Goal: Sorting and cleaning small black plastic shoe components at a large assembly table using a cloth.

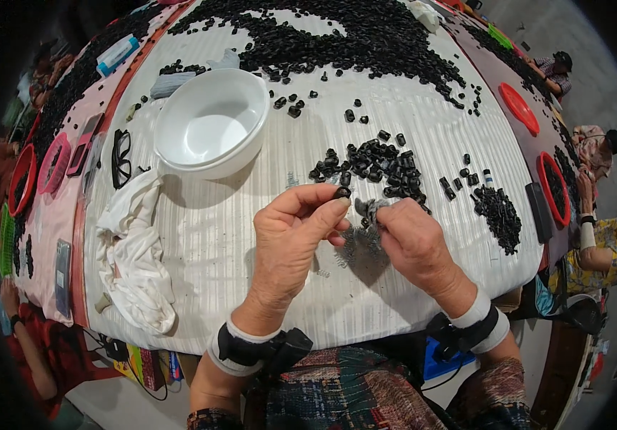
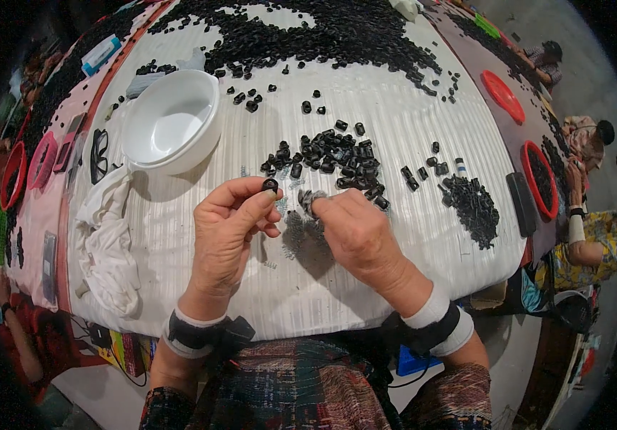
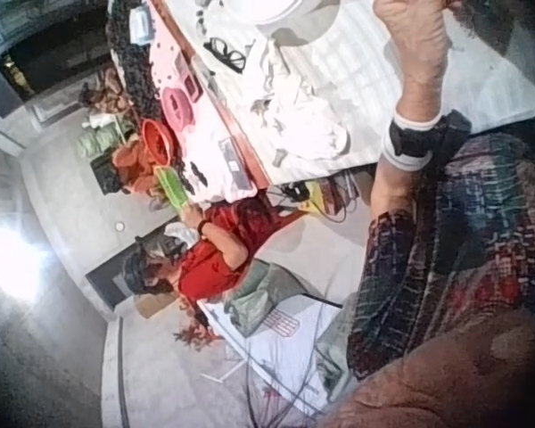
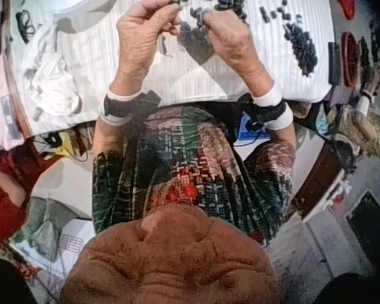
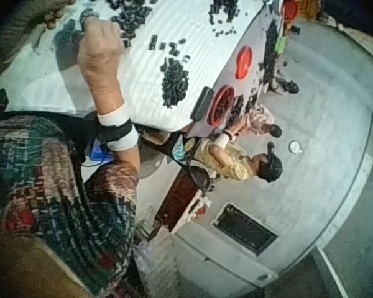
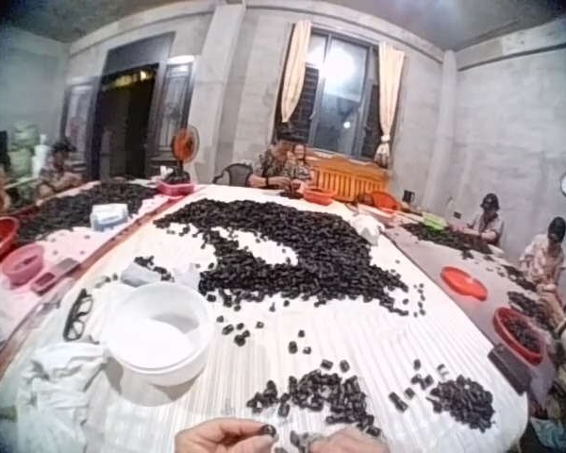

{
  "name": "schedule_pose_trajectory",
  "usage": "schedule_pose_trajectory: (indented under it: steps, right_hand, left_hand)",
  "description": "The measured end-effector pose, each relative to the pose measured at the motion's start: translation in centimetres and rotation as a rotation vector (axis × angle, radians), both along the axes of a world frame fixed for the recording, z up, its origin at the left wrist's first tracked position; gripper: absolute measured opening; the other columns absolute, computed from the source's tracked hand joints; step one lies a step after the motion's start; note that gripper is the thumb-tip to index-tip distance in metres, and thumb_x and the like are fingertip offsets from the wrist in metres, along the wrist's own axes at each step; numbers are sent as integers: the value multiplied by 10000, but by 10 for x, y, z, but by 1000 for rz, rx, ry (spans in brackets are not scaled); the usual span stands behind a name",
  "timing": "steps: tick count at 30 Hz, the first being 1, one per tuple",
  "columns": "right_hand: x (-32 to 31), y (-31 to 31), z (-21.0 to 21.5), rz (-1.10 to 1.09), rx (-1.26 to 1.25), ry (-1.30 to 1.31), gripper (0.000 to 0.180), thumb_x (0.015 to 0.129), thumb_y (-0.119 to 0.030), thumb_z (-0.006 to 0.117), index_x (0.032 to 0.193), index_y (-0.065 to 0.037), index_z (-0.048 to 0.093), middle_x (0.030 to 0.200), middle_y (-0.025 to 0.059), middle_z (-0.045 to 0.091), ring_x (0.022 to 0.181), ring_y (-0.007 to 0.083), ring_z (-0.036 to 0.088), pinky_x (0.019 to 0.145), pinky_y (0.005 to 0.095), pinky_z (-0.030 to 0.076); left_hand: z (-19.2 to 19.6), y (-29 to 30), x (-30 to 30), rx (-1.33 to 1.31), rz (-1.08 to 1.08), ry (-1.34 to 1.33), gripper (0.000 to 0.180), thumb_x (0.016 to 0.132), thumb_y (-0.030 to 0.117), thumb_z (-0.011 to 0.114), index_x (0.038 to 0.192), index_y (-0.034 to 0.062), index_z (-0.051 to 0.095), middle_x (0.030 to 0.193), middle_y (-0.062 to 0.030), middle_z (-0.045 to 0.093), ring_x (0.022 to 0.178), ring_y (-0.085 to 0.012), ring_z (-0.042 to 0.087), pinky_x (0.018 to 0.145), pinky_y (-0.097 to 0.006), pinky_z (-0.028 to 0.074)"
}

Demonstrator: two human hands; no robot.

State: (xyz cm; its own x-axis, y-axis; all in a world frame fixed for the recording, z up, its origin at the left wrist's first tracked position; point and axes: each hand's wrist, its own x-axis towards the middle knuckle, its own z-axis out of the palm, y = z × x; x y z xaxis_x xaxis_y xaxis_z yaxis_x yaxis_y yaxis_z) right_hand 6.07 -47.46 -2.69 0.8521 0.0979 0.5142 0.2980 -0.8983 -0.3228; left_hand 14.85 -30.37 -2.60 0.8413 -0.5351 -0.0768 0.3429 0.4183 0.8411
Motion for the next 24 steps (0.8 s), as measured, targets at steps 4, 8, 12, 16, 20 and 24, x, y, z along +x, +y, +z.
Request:
schedule_pose_trajectory:
  steps: [4, 8, 12, 16, 20, 24]
  right_hand:
    - [4, -2, -2, 56, -40, 67, 308, 661, 99, 599, 950, -7, 594, 787, 101, 575, 762, 259, 574, 668, 339, 490]
    - [11, -4, -6, 2, -97, 158, 316, 663, 77, 595, 963, -22, 595, 818, 83, 562, 796, 253, 560, 693, 334, 489]
    - [19, -5, -9, 22, -81, 139, 330, 660, 66, 599, 975, -34, 587, 820, 80, 536, 809, 257, 544, 697, 338, 485]
    - [18, -4, -7, -4, -82, 120, 342, 662, 83, 591, 983, -34, 579, 825, 92, 543, 792, 276, 561, 668, 349, 484]
    - [13, -3, 11, -59, 307, 33, 236, 727, 95, 614, 938, -4, 582, 799, 103, 578, 669, 215, 582, 580, 301, 469]
    - [7, 5, 32, -71, 491, -33, 147, 770, 64, 662, 889, 10, 595, 746, 96, 591, 610, 146, 570, 544, 259, 450]
  left_hand:
    - [2, 1, 0, 8, -6, 24, 214, 845, 57, 688, 1029, -33, 626, 855, -82, 663, 718, -112, 643, 587, -219, 544]
    - [0, 0, 0, 9, -29, 36, 214, 846, 60, 689, 1027, -34, 626, 859, -81, 662, 724, -110, 641, 588, -218, 540]
    - [1, 0, -1, 0, -39, 30, 220, 845, 61, 690, 1033, -36, 626, 858, -79, 660, 725, -108, 638, 590, -216, 537]
    - [-1, -1, -2, 35, -82, 21, 193, 850, 55, 676, 1019, -27, 630, 870, -84, 670, 714, -105, 632, 587, -217, 533]
    - [-1, -1, -3, 75, -102, -12, 163, 855, 48, 665, 1000, -20, 639, 869, -84, 679, 706, -105, 633, 580, -215, 532]
    - [-2, 1, -7, 69, -135, -56, 193, 836, 69, 699, 1005, -13, 657, 822, -50, 670, 726, -78, 624, 591, -195, 514]
